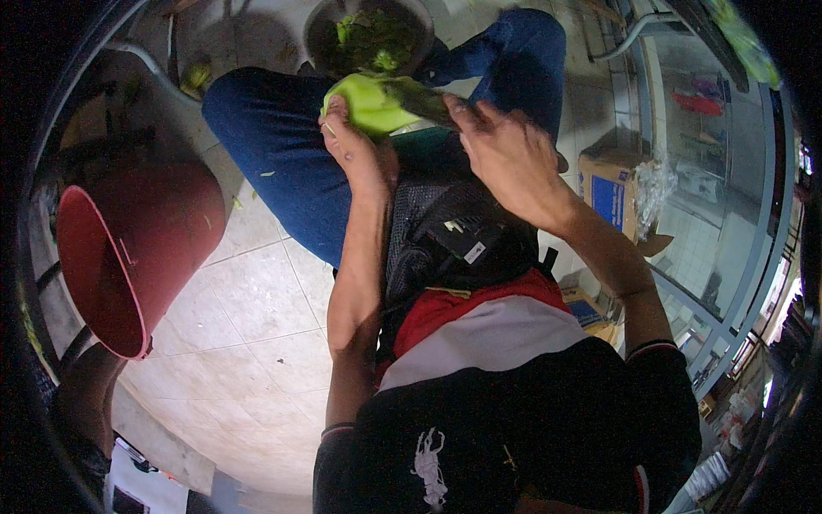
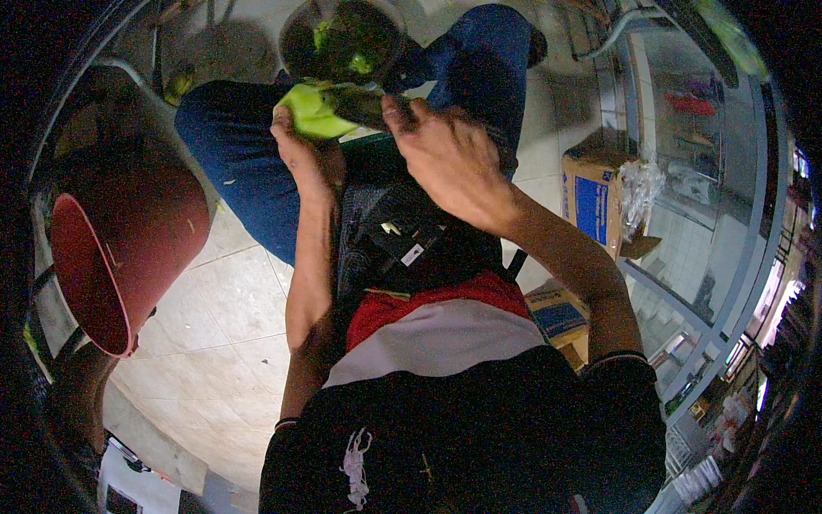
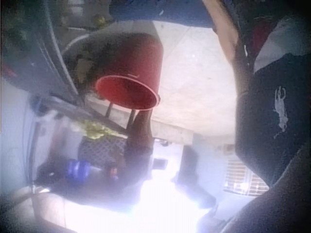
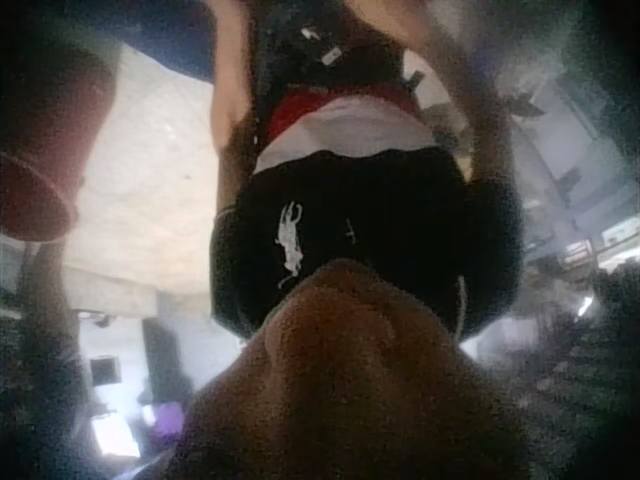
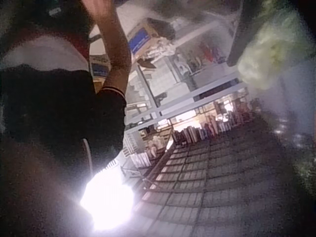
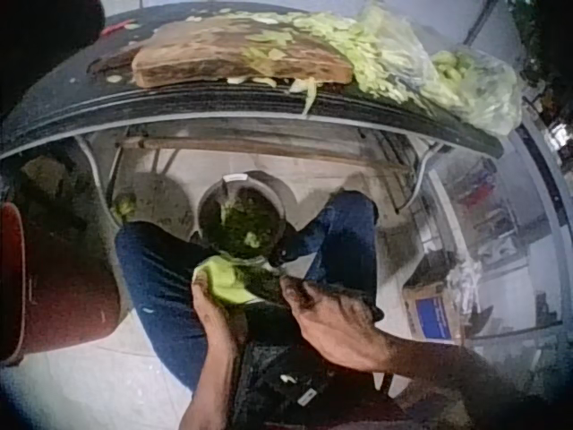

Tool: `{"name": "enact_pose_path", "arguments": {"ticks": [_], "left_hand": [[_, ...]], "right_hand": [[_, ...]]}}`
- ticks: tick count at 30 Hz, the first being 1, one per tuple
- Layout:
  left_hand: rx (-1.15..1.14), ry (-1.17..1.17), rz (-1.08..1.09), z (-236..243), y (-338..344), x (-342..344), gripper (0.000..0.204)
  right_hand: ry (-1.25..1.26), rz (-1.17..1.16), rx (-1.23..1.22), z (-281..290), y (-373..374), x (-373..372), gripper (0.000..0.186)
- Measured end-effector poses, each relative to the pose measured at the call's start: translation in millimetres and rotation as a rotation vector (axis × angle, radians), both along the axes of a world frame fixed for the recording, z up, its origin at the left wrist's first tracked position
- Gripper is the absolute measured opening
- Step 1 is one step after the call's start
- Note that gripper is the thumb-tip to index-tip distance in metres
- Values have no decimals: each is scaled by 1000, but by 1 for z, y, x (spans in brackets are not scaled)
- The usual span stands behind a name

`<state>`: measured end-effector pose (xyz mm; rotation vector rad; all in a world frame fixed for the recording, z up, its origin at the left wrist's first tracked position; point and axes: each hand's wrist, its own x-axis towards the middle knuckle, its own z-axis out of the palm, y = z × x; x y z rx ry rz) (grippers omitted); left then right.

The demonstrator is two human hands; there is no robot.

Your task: The person shreds a chayote by hand using a metal grater over a bucket.

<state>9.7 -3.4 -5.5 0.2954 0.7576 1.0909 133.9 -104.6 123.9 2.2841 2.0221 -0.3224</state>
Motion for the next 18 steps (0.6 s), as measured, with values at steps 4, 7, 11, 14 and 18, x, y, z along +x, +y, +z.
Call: {"name": "enact_pose_path", "arguments": {"ticks": [4, 7, 11, 14, 18], "left_hand": [[-12, -15, 0, 17, -3, 2, 44], [-24, -96, -10, 14, 0, -1, 44], [-51, -93, 5, 18, -3, -1, 43], [-35, -51, 6, 9, 0, -1, 48], [-8, -61, -17, 6, -1, -1, 51]], "right_hand": [[17, -215, 172, -26, 14, 52, 37], [292, -192, 246, 0, 18, 59, 32], [287, 10, 218, 14, 4, 38, 34], [223, 34, 143, 28, -2, 21, 40], [152, 75, 119, 30, 3, 12, 37]]}}
